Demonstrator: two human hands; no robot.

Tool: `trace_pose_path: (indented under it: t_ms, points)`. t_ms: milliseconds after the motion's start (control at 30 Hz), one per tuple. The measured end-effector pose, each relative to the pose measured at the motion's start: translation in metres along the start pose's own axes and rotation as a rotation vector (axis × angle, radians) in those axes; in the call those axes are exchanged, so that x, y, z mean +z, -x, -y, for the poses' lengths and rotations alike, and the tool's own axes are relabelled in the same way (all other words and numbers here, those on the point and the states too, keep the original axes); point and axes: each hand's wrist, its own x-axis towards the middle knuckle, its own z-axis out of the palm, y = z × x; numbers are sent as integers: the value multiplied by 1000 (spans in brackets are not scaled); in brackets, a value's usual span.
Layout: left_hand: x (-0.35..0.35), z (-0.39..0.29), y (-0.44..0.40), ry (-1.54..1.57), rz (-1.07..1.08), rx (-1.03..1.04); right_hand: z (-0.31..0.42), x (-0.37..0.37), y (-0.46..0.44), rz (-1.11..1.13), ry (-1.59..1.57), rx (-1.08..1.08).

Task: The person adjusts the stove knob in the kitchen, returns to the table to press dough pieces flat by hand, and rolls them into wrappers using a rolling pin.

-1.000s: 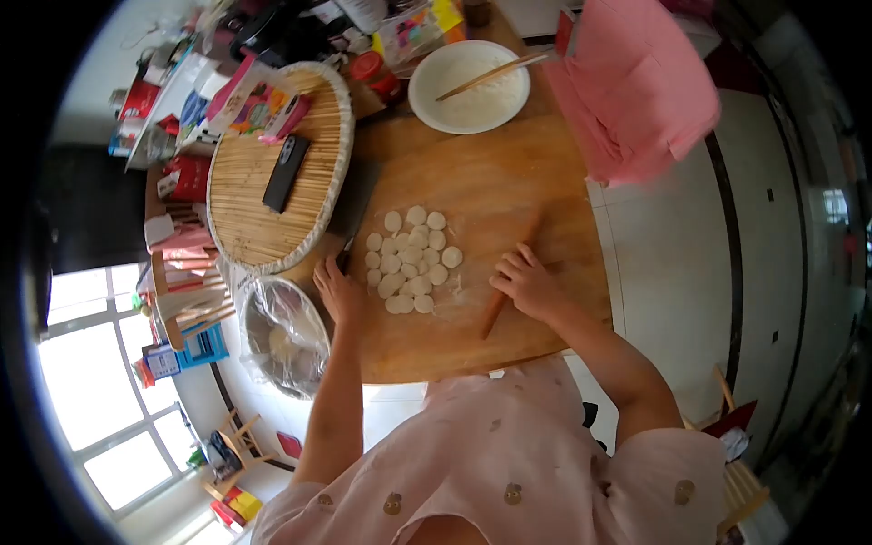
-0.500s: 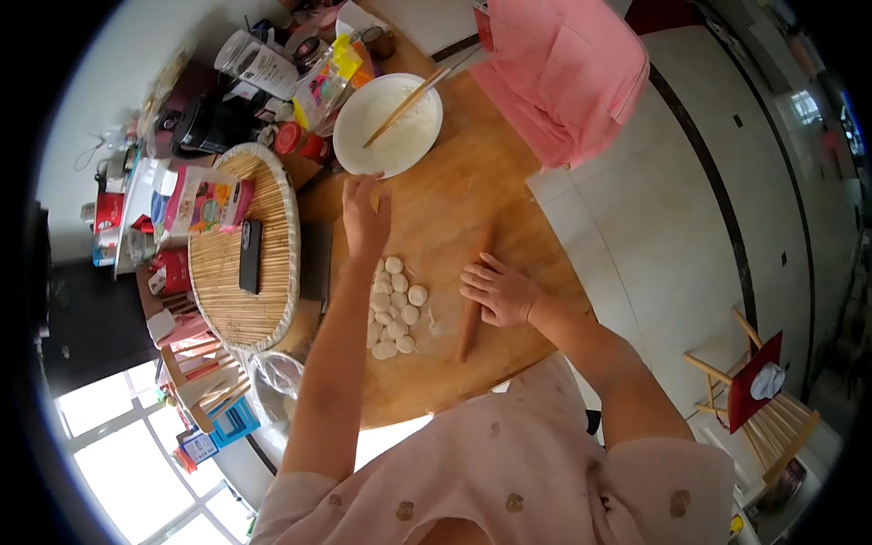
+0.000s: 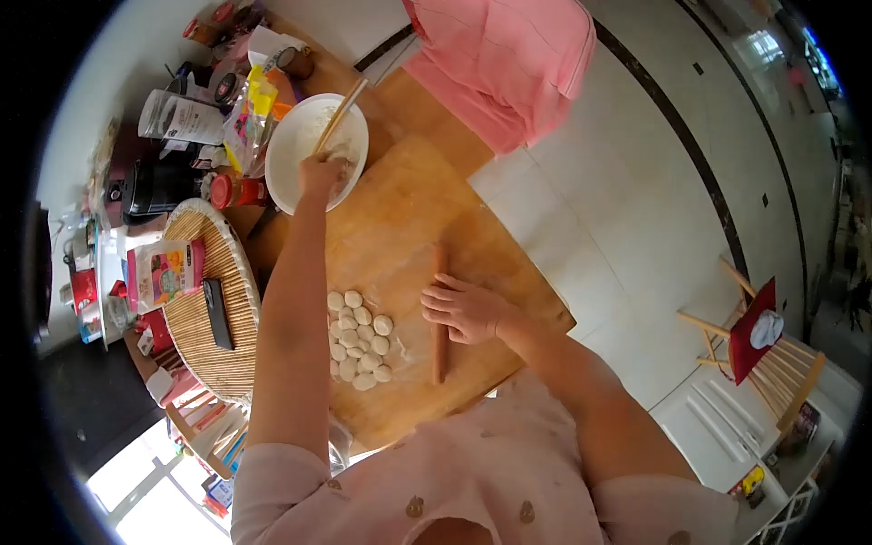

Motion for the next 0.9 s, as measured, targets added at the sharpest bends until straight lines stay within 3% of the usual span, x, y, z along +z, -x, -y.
trace_pose_path:
  t_ms: [100, 167, 267, 400, 500, 633, 800, 900]
  points:
    - [-9, -5, 4, 787, 22, -431, -1, -1, 0, -29, 6, -15]
    - [-28, -43, 34, 1025, 93, -525, 0, -1, -1, -20, 0, -14]
    - [-32, 4, 7, 1366, 485, -415, -2, -2, -2, -31, -3, -14]
    - [-47, -19, 64, 1481, 601, -355, -1, 1, 0, -58, 9, -17]
    - [-36, -2, 152, 977, 470, -137, -1, 0, 1, -60, 27, -15]
    - [25, 66, 271, 488, 304, -361, -2, 1, 1, -60, 55, -29]
    - [40, 62, 343, 27, 86, 41, -1, 2, 1, -71, 50, -12]
    - [33, 69, 336, -416, -222, 374, 1, 3, 2, -58, 54, 3]
